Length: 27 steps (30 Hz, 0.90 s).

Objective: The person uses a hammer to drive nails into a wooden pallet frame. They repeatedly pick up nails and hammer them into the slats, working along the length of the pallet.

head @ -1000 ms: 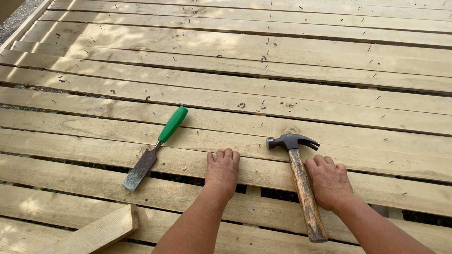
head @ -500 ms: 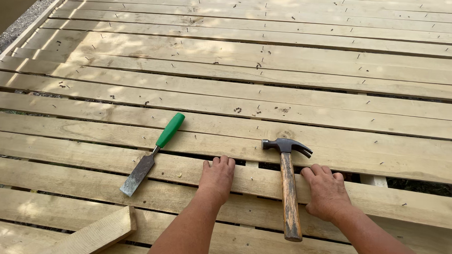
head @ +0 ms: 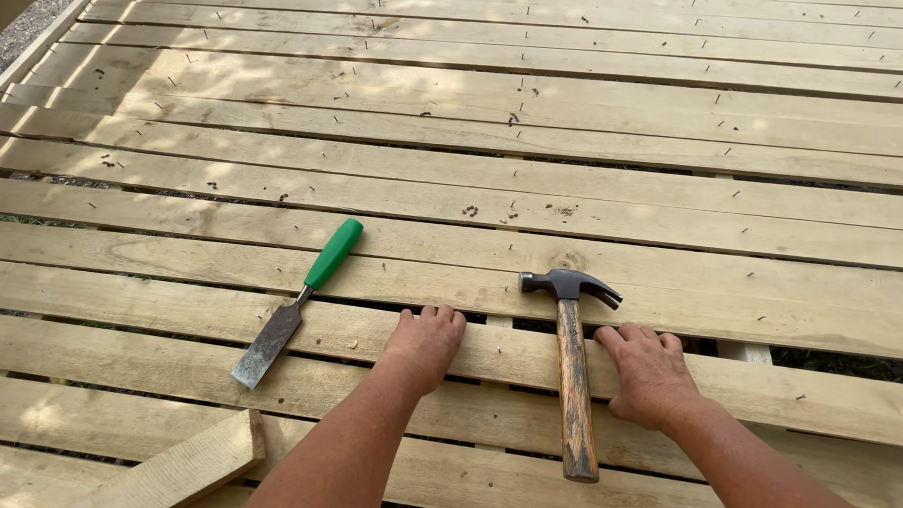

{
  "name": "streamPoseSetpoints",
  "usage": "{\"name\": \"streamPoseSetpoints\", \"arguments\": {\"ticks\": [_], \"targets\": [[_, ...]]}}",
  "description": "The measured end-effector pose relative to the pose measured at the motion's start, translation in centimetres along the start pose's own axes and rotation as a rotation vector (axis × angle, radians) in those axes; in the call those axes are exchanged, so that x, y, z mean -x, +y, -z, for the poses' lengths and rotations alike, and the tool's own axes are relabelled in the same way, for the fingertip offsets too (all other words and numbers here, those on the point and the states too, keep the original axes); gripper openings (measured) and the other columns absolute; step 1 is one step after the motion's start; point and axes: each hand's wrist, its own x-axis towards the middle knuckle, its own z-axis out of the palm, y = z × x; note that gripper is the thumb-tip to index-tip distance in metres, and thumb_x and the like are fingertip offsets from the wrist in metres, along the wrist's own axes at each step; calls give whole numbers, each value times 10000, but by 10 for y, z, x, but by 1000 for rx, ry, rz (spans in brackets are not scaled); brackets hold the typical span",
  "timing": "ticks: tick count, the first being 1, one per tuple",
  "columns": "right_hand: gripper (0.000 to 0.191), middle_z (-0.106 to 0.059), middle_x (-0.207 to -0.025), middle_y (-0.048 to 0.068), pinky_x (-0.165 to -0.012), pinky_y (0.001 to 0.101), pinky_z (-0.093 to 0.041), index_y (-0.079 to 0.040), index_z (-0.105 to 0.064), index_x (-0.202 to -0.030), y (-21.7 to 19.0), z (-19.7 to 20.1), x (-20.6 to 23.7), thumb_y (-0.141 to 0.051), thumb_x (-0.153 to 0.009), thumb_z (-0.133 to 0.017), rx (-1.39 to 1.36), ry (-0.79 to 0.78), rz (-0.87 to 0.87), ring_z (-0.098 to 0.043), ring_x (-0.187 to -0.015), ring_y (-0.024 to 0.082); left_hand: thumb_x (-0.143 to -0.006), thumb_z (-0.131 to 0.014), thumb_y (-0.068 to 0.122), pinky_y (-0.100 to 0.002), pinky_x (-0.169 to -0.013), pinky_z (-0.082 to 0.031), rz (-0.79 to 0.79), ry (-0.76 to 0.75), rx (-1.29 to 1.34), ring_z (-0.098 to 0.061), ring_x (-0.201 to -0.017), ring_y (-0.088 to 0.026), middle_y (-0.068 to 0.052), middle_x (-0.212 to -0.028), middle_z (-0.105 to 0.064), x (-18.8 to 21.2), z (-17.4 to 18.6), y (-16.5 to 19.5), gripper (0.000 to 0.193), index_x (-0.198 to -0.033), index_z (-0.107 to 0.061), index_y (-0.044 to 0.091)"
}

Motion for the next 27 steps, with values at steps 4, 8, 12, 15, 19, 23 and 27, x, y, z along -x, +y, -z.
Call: {"name": "streamPoseSetpoints", "arguments": {"ticks": [4, 8, 12, 15, 19, 23, 27], "targets": [[835, -478, -1374, -53, -1243, 403, -236, -300, -409, -1432, 0, 3, 0, -205, -740, -866, 0, -34, -5, -382, -1411, 142, -877, -745, 72, -436, -1040, -523, -34, -41, 103, -555, -1281, -283, -118, -1396, -554, -5, 2, -9, 579, -1401, -500, 44], [848, -488, -1363, -63, -1240, 405, -247, -313, -396, -1451, -1, 1, -3, -208, -751, -863, 17, -55, -18, -392, -1403, 134, -864, -777, 152, -421, -1124, -485, 75, -149, 332, -519, -1349, -259, -59, -1444, -534, -10, 11, -18, 637, -1444, -513, 129], [821, -508, -1342, -70, -1238, 391, -259, -328, -417, -1442, -1, 0, -8, -168, -758, -842, -37, -62, -14, -403, -1397, 122, -829, -850, 370, -497, -1229, -266, 123, -85, 292, -372, -1440, -258, -52, -1490, -472, -4, 4, -15, 817, -1504, -427, 187], [846, -518, -1344, -70, -1250, 386, -259, -318, -418, -1452, 2, 0, -14, -171, -747, -863, -66, -110, -5, -423, -1385, 129, -778, -847, 476, -494, -1259, -210, 167, -74, 341, -362, -1451, -250, -35, -1490, -489, -3, -4, -14, 905, -1535, -404, 255], [900, -501, -1388, -68, -1239, 371, -300, -310, -424, -1455, 8, 2, -23, -152, -706, -899, -93, -168, 16, -415, -1408, 140, -770, -841, 533, -509, -1275, -136, 207, -113, 364, -294, -1489, -242, -24, -1536, -434, -5, -10, -19, 943, -1547, -366, 287], [947, -512, -1400, -57, -1246, 394, -307, -312, -425, -1465, 13, -7, -33, -216, -682, -948, -138, -170, 36, -419, -1412, 159, -757, -834, 551, -511, -1291, -116, 195, -89, 388, -298, -1496, -248, -29, -1520, -462, -4, -11, -23, 969, -1561, -358, 292], [815, -493, -1420, -32, -1215, 416, -339, -277, -444, -1454, 22, -25, -52, -391, -765, -863, -148, -175, 41, -417, -1409, 179, -743, -862, 572, -554, -1279, -81, 212, -129, 402, -267, -1512, -255, -33, -1555, -424, -7, -7, -20, 992, -1544, -375, 248]]}}
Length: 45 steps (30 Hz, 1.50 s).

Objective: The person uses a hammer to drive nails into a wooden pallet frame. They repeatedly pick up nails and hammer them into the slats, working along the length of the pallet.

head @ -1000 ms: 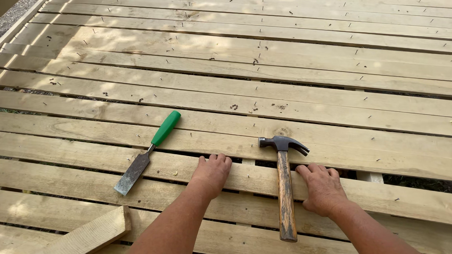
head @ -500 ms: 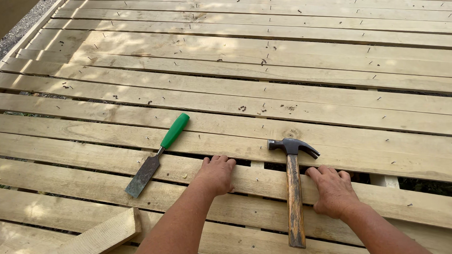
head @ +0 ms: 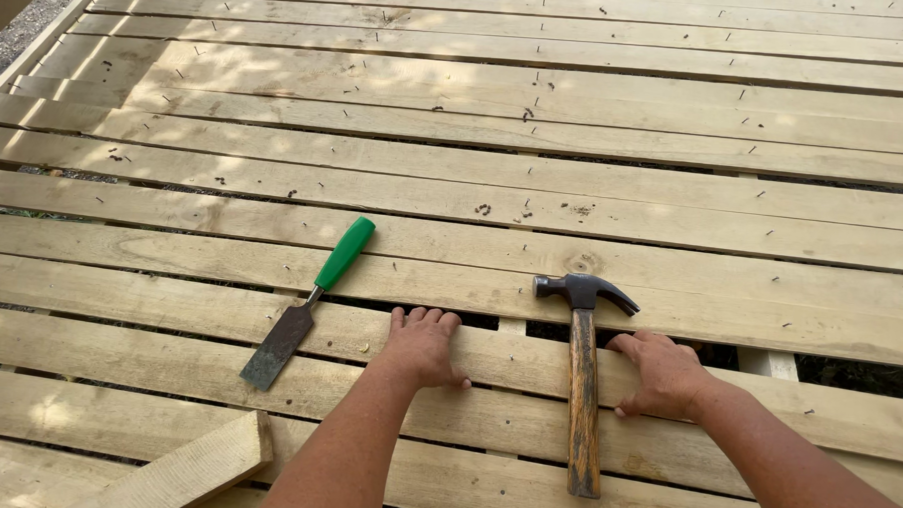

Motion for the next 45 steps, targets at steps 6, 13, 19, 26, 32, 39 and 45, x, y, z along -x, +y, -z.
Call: {"name": "streamPoseSetpoints", "arguments": {"ticks": [6, 13, 19, 26, 32, 39, 45], "targets": [[595, -694, -1144, 16, -1116, 441, -407, -239, -649, -1299, 26, -30, -20, -654, -970, -378, -88, 158, -106, -605, -1207, 183, -668, -899, 587, -508, -1300, -32, 85, 32, 108, -255, -1523, -258, -38, -1533, -450, -2, -4, 8, 1003, -1505, -440, 282], [714, -711, -1025, 15, -1016, 392, -394, -242, -678, -1260, 22, -41, -25, -792, -899, -401, -95, 169, -175, -598, -1112, 171, -659, -883, 625, -521, -1285, -6, 45, 80, 105, -204, -1525, -261, -49, -1530, -415, -2, -15, 3, 1012, -1502, -432, 295], [706, -749, -1033, 23, -997, 389, -403, -229, -704, -1240, 25, -32, -26, -781, -871, -463, -130, 173, -169, -639, -1131, 165, -652, -869, 656, -519, -1282, -26, 46, 72, 66, -222, -1511, -238, -27, -1515, -423, -3, -11, 3, 1012, -1490, -437, 288], [723, -728, -1124, 23, -1036, 384, -364, -214, -722, -1206, 26, -30, -27, -796, -846, -490, -161, 215, -157, -582, -1205, 159, -666, -869, 647, -507, -1292, -61, 48, 49, 51, -256, -1506, -247, -32, -1514, -435, -5, -2, 6, 1018, -1497, -427, 259], [678, -708, -1013, 24, -1032, 385, -396, -220, -703, -1171, 21, -39, -27, -775, -911, -415, -93, 202, -173, -612, -1107, 174, -691, -866, 639, -499, -1290, -79, 77, 6, 8, -250, -1517, -288, -55, -1549, -411, -6, -1, 9, 1024, -1521, -405, 255], [668, -659, -1020, 12, -1064, 397, -390, -233, -678, -1182, 23, -45, -24, -775, -911, -395, -83, 234, -179, -570, -1112, 169, -713, -850, 625, -494, -1294, -27, 48, 33, 38, -224, -1528, -242, -34, -1553, -397, 1, -6, 7, 1001, -1530, -377, 291], [510, -654, -968, 38, -899, 408, -515, -187, -702, -1064, -17, -28, 8, -644, -896, -551, -187, 598, -135, -617, -991, 215, -742, -834, 610, -501, -1295, -5, 55, 6, 50, -217, -1533, -243, -42, -1555, -399, -1, -5, 8, 980, -1542, -364, 292]]}}
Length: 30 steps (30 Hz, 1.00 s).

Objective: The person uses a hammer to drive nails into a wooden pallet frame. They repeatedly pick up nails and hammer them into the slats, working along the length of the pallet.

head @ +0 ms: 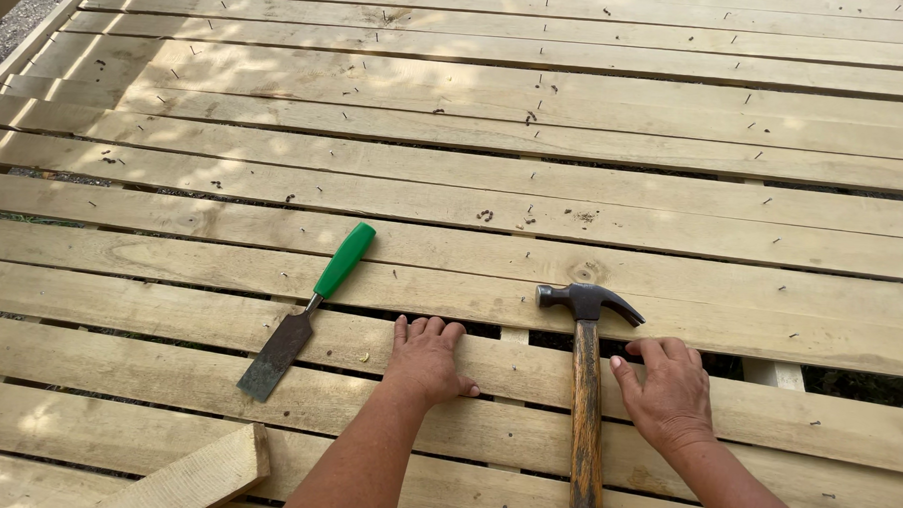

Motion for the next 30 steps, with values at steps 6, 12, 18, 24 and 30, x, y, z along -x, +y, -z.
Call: {"name": "streamPoseSetpoints", "arguments": {"ticks": [6, 12, 18, 24, 30], "targets": [[509, -699, -855, 44, -752, 365, -595, -155, -538, -1166, -58, 6, 28, -499, -853, -742, -120, -462, -294, -699, -831, 177, -728, -833, 612, -510, -1295, -20, 5, 3, -6, -220, -1534, -264, -53, -1570, -393, -1, -3, 1, 1007, -1551, -352, 288], [309, -681, -769, 150, -486, 308, -541, 7, -505, -1119, -48, 23, 23, 9, -845, -649, -1345, -687, -614, -658, -598, 178, -747, -844, 575, -539, -1289, -47, 9, 6, 8, -238, -1525, -288, -78, -1568, -401, 2, -2, 1, 993, -1552, -361, 252], [288, -582, -696, 86, -465, 361, -480, -122, -532, -1194, -58, 38, 73, -200, -950, -665, -769, -441, -457, -525, -524, 185, -755, -875, 515, -587, -1277, -60, 42, -18, 21, -226, -1525, -289, -73, -1568, -389, 5, 3, 6, 964, -1536, -377, 251], [394, -652, -719, 30, -722, 376, -619, -209, -493, -1223, -56, 13, 108, -536, -1014, -423, -228, -445, -257, -708, -718, 138, -757, -876, 499, -661, -1255, -92, 60, -21, 39, -237, -1523, -280, -57, -1562, -405, 6, 4, 8, 934, -1523, -400, 256], [348, -676, -751, 24, -799, 391, -612, -221, -480, -1212, -54, 6, 107, -512, -1038, -401, -80, -473, -186, -714, -783, 139, -752, -877, 479, -673, -1249, -99, 70, -45, 39, -221, -1532, -290, -55, -1583, -391, 6, 8, 12, 933, -1523, -401, 258]]}}
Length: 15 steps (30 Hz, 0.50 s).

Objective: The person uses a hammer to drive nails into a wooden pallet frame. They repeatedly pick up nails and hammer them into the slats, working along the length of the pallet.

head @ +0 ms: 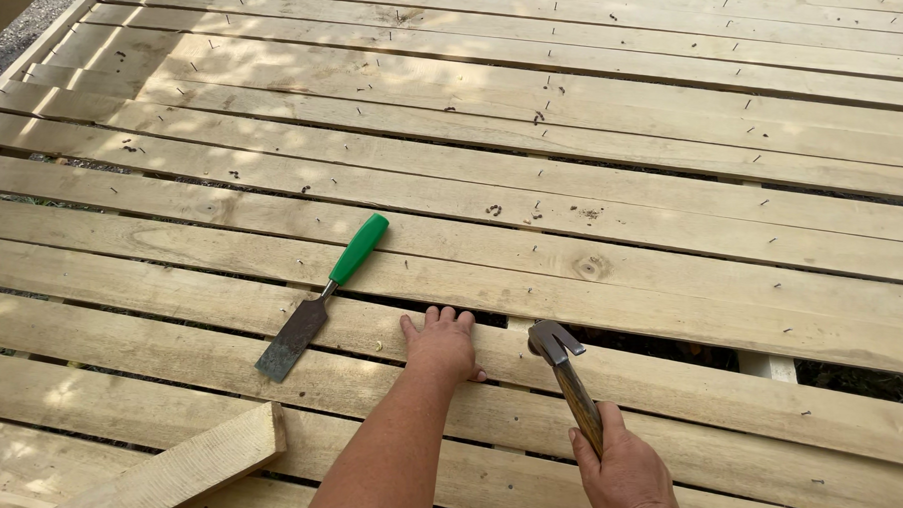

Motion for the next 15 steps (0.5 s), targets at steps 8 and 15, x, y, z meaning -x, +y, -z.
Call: {"name": "streamPoseSetpoints", "arguments": {"ticks": [8, 15], "targets": [[278, -674, -716, 34, -767, 420, -607, -176, -507, -1164, -7, 14, 12, -423, -1046, -459, -12, -27, 19, -724, -718, 191, -744, -855, 461, -673, -1254, -98, 21, -25, 9, -209, -1553, -297, -72, -1608, -389, 0, 0, 2, 943, -1543, -395, 261], [265, -674, -710, 39, -759, 427, -605, -172, -479, -1169, -4, 2, 11, -399, -1033, -480, -49, 8, -9, -724, -712, 184, -759, -858, 420, -713, -1224, -80, 15, -52, 16, -138, -1557, -320, -78, -1638, -296, 3, 3, 6, 943, -1550, -346, 385]]}}
